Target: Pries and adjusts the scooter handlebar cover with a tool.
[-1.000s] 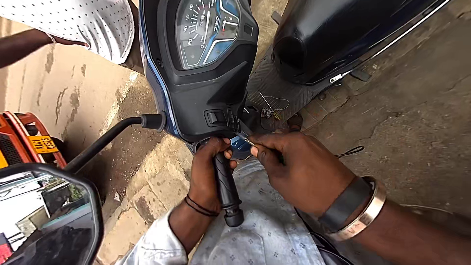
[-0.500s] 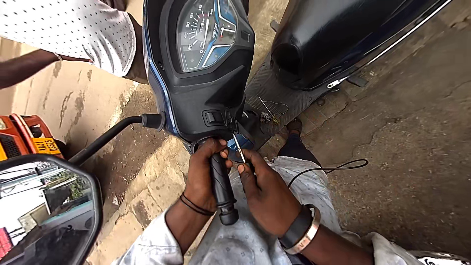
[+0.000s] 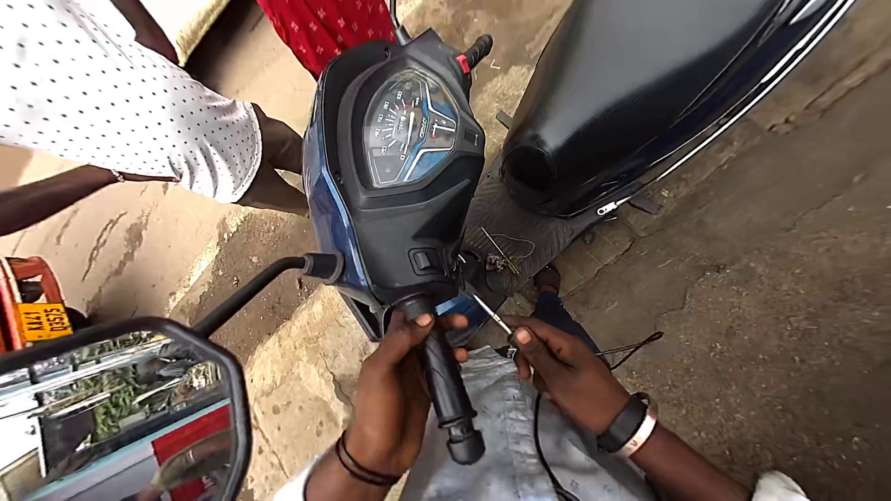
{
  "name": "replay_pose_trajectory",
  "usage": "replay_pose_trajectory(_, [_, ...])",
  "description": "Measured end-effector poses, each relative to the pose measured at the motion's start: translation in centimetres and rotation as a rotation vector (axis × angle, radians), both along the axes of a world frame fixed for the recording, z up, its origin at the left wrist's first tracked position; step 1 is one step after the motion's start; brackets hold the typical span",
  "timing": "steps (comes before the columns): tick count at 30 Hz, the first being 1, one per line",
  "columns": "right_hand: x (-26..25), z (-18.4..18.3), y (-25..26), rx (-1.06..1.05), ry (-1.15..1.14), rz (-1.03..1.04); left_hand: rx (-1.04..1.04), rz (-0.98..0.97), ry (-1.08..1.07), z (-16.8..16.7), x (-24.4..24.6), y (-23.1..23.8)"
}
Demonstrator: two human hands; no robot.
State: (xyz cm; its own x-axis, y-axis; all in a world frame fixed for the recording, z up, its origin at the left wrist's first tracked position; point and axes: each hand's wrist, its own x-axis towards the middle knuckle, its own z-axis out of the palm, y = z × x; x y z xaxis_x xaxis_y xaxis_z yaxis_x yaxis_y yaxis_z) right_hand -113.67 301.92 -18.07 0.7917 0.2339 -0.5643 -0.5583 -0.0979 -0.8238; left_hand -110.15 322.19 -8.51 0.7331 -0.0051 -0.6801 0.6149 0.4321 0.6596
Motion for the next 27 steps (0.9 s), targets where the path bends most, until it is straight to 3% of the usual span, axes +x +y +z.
replay_pose_trajectory(4, [-3.3,-0.4,3.6,-0.031,-0.03,-0.312,-0.11,-0.362,-0.266,-0.8,-2.3,3.5])
replay_pose_trajectory(9, [-8.8,0.3,12.2,-0.043,-0.123,-0.592,0.18,-0.775,-0.54,-0.3,-4.3,9.6])
replay_pose_trajectory(12, [-10.1,0.9,15.9,-0.067,-0.244,-0.647,0.514,-0.932,-0.734,-0.4,-3.0,13.9])
replay_pose_trajectory(17, [-9.9,0.9,19.4,-0.166,-0.402,-0.78,1.195,-1.358,-0.736,2.6,5.0,18.0])
replay_pose_trajectory(19, [-9.5,0.4,20.0,-0.151,-0.409,-0.818,1.318,-1.354,-0.788,5.6,8.2,18.1])
replay_pose_trajectory(21, [-8.6,-0.8,19.4,-0.104,-0.468,-0.841,1.32,-1.187,-0.955,8.0,11.2,17.1])
replay_pose_trajectory(23, [-8.5,-2.7,20.4,-0.062,-0.51,-0.882,1.244,-0.974,-1.356,5.8,16.5,17.2])
replay_pose_trajectory(25, [-9.2,-3.5,22.5,-0.084,-0.521,-0.979,1.072,-1.021,-1.437,5.3,20.2,15.5])
replay_pose_trajectory(27, [-8.9,-3.2,24.1,-0.108,-0.583,-1.101,0.926,-1.14,-1.44,6.9,21.5,11.9])
